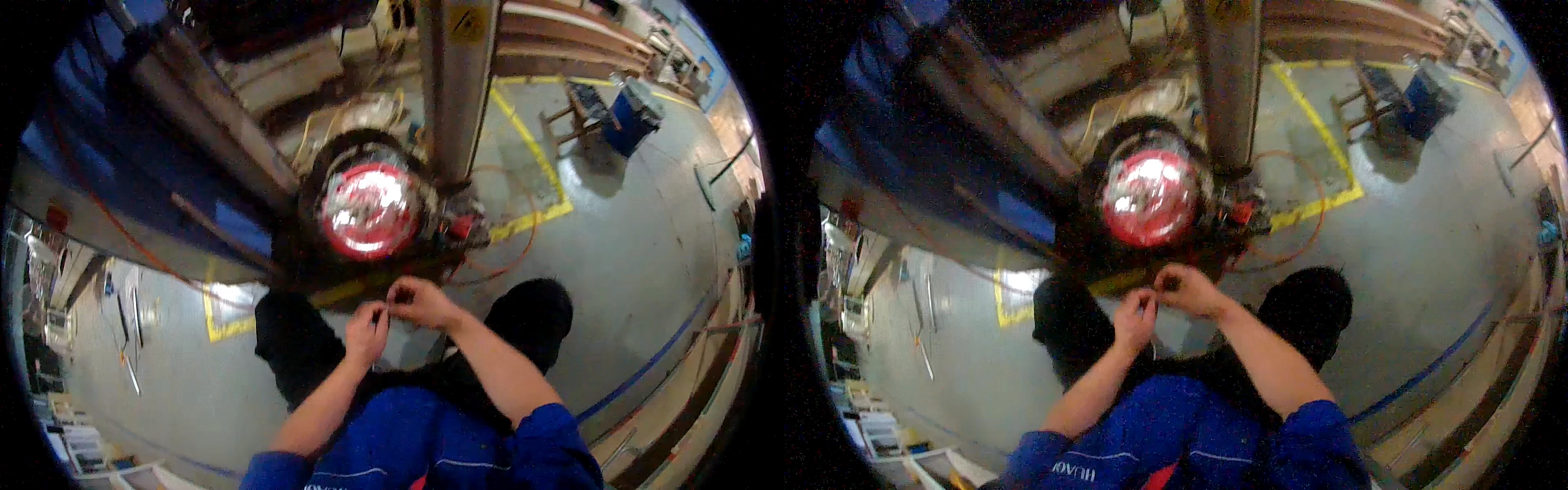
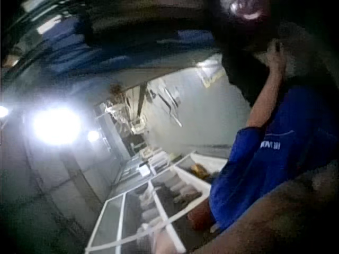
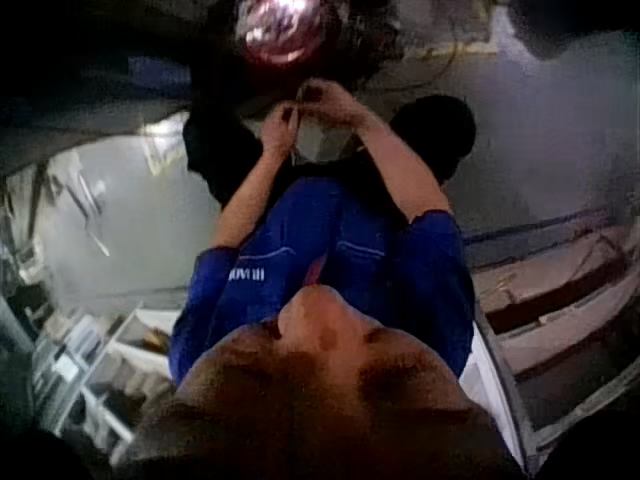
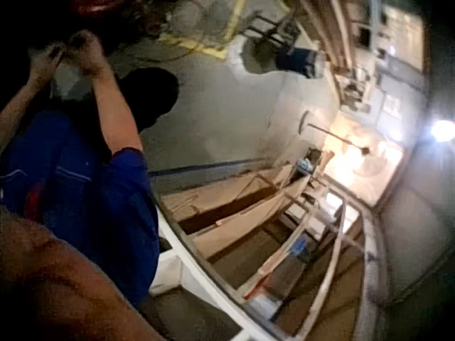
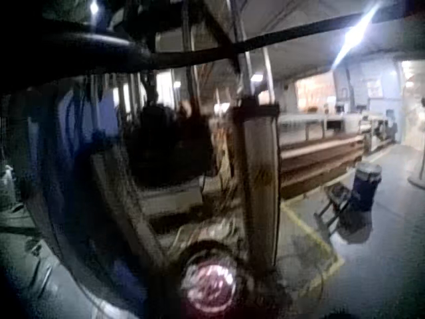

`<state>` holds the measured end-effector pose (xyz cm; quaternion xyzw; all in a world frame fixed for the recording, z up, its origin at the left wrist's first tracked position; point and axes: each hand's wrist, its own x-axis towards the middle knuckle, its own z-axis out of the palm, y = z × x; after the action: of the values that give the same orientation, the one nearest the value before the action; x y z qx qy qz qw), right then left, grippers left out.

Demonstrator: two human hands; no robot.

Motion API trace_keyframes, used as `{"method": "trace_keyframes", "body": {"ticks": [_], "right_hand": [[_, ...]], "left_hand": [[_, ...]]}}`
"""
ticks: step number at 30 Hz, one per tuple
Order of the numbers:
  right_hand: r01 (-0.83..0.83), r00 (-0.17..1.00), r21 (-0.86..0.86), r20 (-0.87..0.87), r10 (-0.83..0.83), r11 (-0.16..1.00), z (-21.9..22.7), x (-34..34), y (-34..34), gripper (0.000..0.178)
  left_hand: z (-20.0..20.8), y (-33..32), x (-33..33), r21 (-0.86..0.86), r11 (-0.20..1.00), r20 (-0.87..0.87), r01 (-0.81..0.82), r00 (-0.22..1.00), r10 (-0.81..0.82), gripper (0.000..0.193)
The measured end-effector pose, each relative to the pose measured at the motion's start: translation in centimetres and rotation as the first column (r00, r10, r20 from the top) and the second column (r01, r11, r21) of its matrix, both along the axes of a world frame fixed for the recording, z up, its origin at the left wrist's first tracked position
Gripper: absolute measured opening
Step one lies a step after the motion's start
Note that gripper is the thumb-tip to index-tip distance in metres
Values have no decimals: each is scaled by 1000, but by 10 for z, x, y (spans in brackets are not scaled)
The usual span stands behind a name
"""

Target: The person picks up small metal components, rubs them between their palms, and uses a thin metallic tool to probe the center of a circular machine part on the floor.

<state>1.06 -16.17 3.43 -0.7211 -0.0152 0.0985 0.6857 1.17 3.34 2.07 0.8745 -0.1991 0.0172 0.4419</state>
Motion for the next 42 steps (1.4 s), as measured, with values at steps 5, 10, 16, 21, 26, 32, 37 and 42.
{"method": "trace_keyframes", "body": {"ticks": [5,10,16,21,26,32,37,42], "right_hand": [[-37,989,383,-116,88,923,82,-35,3,24],[-28,993,382,116,-18,924,108,-56,16,22],[-28,961,326,269,-65,945,106,-63,12,22],[-5,974,388,213,-84,921,110,-65,14,21],[-64,913,125,409,7,990,111,-57,6,16],[119,992,380,2,-130,917,109,-60,20,19],[310,951,569,-199,-238,762,98,-48,30,15],[451,892,619,-291,-346,643,80,-30,49,28]], "left_hand": [[101,8,-1,-76,974,394,211,904,-166,13],[129,13,-5,-130,931,549,341,807,-219,17],[142,14,-5,-86,914,571,396,771,-280,21],[138,14,-6,-119,909,567,400,779,-269,19],[141,15,-10,-77,928,452,364,842,-293,20],[138,7,-18,-164,961,331,221,930,-157,9],[138,14,-21,-287,927,168,240,966,-197,12],[152,-15,-25,-135,924,550,358,803,-231,27]]}}
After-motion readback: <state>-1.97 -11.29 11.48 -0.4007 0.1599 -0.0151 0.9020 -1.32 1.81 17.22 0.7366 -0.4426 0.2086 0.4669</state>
